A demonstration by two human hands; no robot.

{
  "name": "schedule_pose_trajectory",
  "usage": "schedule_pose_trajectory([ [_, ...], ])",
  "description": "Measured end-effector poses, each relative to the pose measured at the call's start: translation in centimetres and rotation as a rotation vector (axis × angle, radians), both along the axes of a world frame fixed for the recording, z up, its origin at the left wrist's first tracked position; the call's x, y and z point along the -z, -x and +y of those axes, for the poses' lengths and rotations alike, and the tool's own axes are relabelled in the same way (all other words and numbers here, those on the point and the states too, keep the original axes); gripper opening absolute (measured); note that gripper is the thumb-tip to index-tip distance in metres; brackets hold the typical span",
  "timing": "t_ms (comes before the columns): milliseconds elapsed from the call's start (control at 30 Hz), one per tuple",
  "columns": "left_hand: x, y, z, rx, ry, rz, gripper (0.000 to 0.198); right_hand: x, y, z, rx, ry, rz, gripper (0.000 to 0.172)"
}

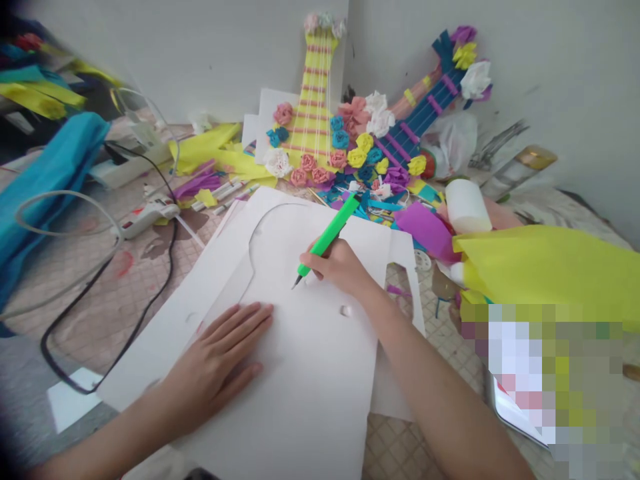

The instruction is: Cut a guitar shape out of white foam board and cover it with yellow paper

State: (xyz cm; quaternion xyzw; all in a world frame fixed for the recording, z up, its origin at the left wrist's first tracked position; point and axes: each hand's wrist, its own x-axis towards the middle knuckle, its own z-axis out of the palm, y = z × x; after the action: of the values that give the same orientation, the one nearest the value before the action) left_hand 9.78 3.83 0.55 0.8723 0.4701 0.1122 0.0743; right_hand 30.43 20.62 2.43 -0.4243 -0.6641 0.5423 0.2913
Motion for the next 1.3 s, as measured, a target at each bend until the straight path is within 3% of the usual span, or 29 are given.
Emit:
schedule_pose_trajectory([
  [433,0.1,0.2,0.2,0.008,-0.02,0.018,0.055,0.6,-0.1,0.6,-0.067,0.098,-0.043,0.019],
  [1033,0.0,0.1,0.2,0.007,-0.053,0.008,0.059,1.1,0.2,0.6,-0.129,-0.014,-0.096,0.02],
  [1300,-0.1,0.0,0.2,0.001,-0.073,0.013,0.06,0.7,0.5,0.1,-0.063,-0.086,-0.19,0.03],
])
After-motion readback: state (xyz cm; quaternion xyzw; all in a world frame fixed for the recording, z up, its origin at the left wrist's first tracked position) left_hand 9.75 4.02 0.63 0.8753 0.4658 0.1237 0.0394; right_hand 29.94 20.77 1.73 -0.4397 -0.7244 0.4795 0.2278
